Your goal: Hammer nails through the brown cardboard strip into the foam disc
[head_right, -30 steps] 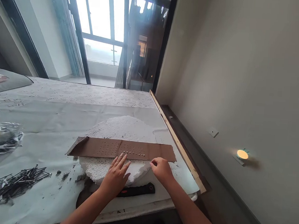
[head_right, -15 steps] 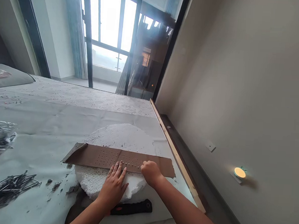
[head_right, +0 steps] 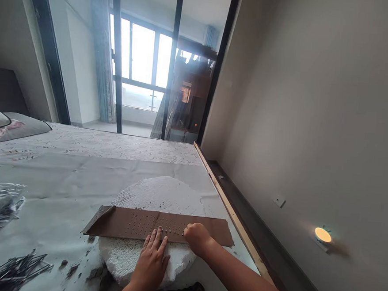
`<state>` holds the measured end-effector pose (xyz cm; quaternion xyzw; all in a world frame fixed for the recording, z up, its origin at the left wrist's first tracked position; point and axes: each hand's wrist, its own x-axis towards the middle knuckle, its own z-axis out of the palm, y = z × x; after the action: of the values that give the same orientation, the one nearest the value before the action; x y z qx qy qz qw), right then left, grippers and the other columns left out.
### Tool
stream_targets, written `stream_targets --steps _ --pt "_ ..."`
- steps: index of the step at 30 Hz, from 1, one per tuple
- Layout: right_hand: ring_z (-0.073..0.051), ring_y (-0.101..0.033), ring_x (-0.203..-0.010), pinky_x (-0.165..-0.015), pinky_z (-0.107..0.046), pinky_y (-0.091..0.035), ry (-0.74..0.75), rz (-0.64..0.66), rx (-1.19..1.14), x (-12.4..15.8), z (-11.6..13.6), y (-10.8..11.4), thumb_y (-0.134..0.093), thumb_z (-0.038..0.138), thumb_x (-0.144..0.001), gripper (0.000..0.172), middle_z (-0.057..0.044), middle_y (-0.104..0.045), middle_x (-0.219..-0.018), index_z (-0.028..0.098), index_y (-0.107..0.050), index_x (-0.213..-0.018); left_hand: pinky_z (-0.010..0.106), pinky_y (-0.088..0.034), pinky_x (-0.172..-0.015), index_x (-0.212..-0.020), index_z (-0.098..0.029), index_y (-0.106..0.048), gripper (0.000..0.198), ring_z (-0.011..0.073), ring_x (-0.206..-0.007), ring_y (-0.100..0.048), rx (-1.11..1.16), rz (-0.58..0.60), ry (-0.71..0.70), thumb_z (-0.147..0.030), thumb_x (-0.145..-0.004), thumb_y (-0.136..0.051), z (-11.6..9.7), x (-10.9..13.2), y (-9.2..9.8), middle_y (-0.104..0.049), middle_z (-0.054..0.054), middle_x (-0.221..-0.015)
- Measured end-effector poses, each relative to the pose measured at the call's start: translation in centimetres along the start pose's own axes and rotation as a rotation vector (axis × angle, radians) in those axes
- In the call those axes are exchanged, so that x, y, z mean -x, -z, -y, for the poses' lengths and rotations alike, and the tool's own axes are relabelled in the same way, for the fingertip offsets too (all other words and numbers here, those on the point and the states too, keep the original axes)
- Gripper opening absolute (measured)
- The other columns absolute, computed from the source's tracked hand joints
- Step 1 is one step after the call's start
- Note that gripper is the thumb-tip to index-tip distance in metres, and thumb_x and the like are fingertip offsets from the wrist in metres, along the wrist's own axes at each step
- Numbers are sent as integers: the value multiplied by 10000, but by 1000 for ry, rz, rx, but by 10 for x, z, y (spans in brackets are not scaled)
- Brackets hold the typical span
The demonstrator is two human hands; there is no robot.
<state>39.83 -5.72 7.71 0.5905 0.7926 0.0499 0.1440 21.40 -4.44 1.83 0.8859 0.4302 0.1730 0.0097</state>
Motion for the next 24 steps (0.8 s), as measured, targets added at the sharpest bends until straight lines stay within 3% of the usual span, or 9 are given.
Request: stream_targets --steps 7,15,20,24 --pt "-243 -620 -834 -674 -299 -458 -14 -14 -87 -1 -10 12 -521 139 -722 227 -140 -671 -916 102 -668 -891 499 -305 -1029 -1247 -159 -523 495 307 -1304 -315 -12 5 8 -198 -760 -441 -3 1 2 -370 140 -1411" --pt "-193 -592 -595 -495 -250 -366 -29 146 -162 -20 -18 29 -604 238 -645 224 -129 -699 -688 87 -734 -748 464 -247 -1070 -1266 -148 -512 483 304 -1332 -251 25 106 58 -242 -801 -418 -6 -3 7 -308 141 -1442" --pt "-167 -558 -538 -439 -242 -308 -30 105 -213 -15 -35 53 -548 222 -662 264 -139 -701 -698 76 -732 -783 489 -241 -1063 -1245 -146 -530 481 308 -1329 -259 69 75 63 -213 -776 -443 -4 -1 4 -331 146 -1431" --pt "-152 -540 -553 -433 -234 -291 47 55 -277 -2 -40 80 -547 228 -665 256 -121 -703 -730 89 -721 -790 499 -223 -1064 -1158 -114 -582 423 314 -1322 -275 308 4 94 -187 -764 -445 -6 -3 14 -323 167 -1430"
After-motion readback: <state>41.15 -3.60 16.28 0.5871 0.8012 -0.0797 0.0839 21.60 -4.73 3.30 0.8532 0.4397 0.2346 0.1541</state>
